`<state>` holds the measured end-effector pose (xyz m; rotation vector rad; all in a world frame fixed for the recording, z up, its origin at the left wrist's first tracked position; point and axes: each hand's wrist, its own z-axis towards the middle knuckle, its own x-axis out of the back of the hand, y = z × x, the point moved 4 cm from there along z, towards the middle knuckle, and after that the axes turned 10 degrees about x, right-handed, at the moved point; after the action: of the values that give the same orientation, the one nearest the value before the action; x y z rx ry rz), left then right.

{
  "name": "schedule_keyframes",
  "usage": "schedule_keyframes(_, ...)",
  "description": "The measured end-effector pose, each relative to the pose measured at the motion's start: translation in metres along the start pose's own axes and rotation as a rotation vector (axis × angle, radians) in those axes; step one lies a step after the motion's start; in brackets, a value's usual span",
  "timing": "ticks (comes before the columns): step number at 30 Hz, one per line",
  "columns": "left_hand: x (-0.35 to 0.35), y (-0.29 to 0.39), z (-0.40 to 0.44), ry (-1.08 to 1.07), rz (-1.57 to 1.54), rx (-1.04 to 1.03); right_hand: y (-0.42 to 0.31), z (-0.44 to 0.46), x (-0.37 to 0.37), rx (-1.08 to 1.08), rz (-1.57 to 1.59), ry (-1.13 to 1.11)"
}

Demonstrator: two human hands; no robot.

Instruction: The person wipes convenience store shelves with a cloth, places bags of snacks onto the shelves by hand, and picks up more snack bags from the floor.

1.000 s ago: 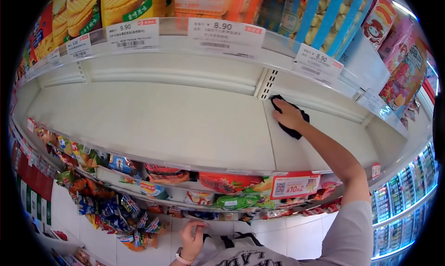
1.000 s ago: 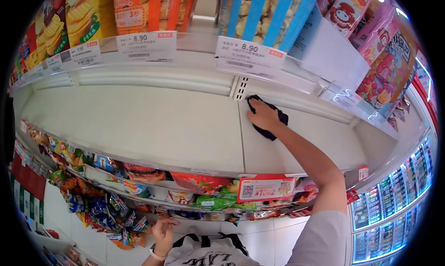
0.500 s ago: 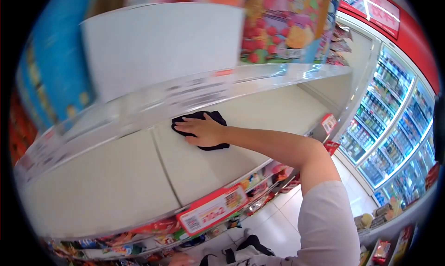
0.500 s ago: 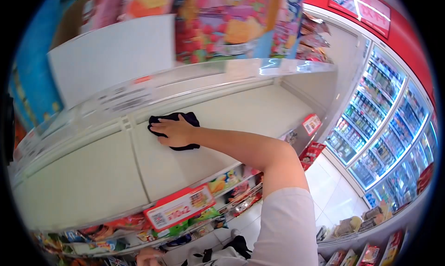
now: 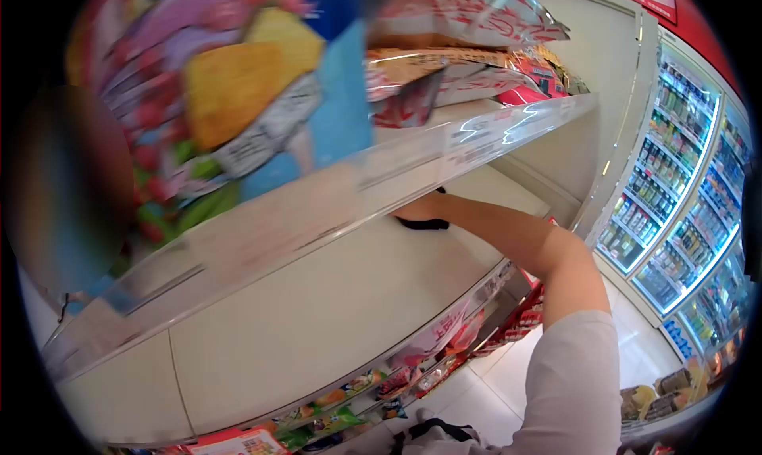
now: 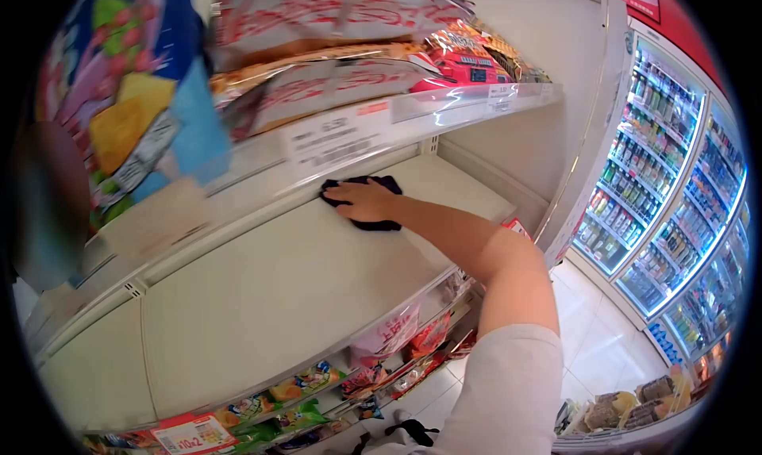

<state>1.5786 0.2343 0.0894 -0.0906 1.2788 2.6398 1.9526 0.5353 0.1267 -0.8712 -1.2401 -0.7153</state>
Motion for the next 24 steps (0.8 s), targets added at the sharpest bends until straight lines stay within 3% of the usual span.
schedule_keyframes(8, -0.07, -0.012, -0.02, 0.083, 0.061, 0.054, 0.168, -0.136, 0.045, -0.4, -0.069, 0.198)
schedule_keyframes(9, -0.076, -0.011, -0.022, 0.09, 0.063, 0.055, 0.171, -0.142, 0.049, -0.421, -0.091, 0.274)
schedule_keyframes(13, -0.099, -0.006, -0.017, 0.137, 0.044, -0.014, 0.185, -0.151, 0.046, -0.594, -0.054, 0.22)
schedule_keyframes(19, -0.105, -0.007, -0.029, -0.051, 0.05, 0.007, 0.151, -0.163, 0.054, -0.698, -0.103, 0.207)
schedule_keyframes(24, -0.089, 0.004, -0.046, -0.002, 0.112, 0.235, 0.15, -0.181, 0.042, -0.783, -0.207, 0.144)
